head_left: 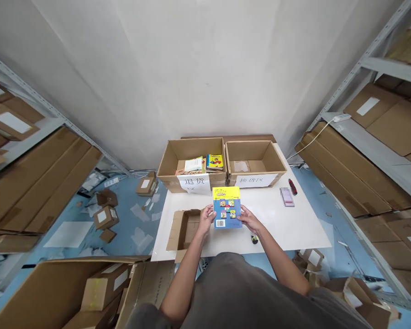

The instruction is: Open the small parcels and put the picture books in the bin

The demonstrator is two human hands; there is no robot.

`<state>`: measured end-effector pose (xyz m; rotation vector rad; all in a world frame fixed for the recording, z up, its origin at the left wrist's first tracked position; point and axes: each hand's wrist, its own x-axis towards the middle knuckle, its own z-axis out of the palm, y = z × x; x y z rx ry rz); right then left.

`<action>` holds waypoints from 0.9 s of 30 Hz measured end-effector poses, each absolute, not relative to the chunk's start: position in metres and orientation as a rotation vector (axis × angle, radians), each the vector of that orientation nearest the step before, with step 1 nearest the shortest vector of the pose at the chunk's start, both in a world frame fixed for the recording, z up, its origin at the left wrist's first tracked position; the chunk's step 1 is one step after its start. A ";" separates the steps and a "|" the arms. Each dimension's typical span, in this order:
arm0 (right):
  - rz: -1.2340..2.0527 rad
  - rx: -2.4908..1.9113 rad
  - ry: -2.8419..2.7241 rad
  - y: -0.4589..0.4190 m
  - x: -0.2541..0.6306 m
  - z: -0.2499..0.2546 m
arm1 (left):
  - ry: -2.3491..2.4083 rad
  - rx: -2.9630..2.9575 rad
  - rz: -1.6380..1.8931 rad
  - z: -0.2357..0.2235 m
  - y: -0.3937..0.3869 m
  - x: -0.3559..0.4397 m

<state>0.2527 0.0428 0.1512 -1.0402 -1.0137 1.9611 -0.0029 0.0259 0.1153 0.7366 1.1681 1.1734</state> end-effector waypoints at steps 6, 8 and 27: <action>1.851 -1.019 -0.969 0.040 0.253 0.174 | 1.277 0.892 1.185 0.148 0.030 0.005; 1.787 -1.004 -0.985 0.038 0.254 0.183 | 1.438 1.044 1.196 0.160 0.028 0.011; 1.698 -1.082 -1.111 0.033 0.247 0.211 | 0.787 0.824 1.068 0.199 0.009 -0.005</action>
